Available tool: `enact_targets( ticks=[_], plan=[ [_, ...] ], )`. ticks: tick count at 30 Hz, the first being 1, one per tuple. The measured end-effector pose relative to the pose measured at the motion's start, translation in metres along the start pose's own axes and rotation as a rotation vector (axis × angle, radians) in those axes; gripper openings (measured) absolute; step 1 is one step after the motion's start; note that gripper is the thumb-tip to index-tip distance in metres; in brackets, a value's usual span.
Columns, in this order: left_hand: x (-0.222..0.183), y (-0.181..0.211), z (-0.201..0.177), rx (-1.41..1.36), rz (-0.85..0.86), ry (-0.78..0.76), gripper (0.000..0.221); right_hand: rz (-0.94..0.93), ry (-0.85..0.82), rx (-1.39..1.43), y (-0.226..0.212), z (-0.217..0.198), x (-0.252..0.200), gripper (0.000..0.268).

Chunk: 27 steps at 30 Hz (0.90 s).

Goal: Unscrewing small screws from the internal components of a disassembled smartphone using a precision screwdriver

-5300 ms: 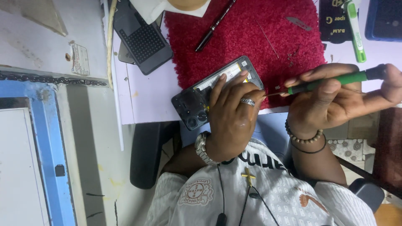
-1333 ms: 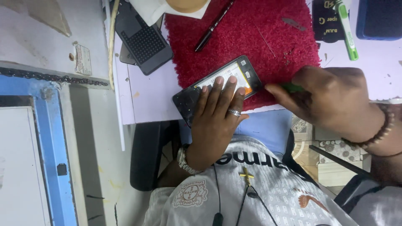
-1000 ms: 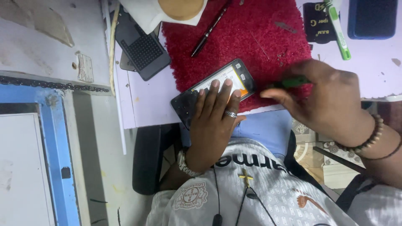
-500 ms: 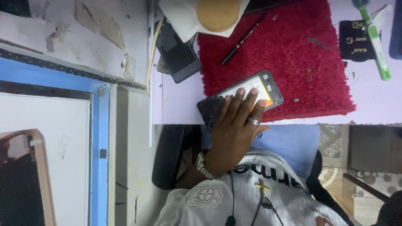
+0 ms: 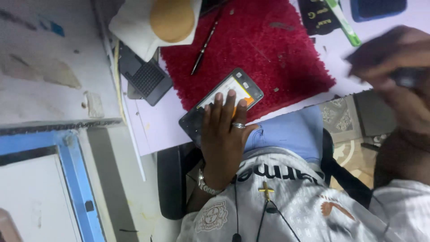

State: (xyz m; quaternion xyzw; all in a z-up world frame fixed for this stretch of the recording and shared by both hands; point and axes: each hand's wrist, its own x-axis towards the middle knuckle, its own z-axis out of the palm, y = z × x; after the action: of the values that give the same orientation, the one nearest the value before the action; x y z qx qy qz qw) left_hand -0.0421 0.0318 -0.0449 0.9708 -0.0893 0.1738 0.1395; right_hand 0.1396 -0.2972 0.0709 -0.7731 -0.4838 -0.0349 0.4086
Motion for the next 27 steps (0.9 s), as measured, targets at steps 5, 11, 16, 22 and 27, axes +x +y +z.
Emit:
enact_targets(
  ticks=[5, 11, 16, 22, 27],
  plan=[
    [-0.002, 0.0, 0.001, 0.067, -0.041, 0.04, 0.104, -0.136, 0.293, -0.301, -0.018, 0.079, 0.035, 0.039],
    [0.001, 0.001, -0.004, 0.054, -0.044, -0.008, 0.109, 0.05, 1.082, 0.421, 0.029, 0.155, 0.001, 0.062],
    [0.001, -0.001, -0.002, 0.047, -0.032, -0.023, 0.116, -0.127, 0.93, 0.089, -0.009, 0.146, 0.035, 0.039],
    [0.004, 0.001, -0.008, 0.036, -0.04, -0.043, 0.105, -0.109, 0.855, 0.05, -0.013, 0.143, 0.038, 0.041],
    [0.003, 0.001, -0.006, 0.057, -0.04, -0.042, 0.111, -0.112, 0.899, 0.109, -0.009, 0.147, 0.04, 0.041]
  ],
)
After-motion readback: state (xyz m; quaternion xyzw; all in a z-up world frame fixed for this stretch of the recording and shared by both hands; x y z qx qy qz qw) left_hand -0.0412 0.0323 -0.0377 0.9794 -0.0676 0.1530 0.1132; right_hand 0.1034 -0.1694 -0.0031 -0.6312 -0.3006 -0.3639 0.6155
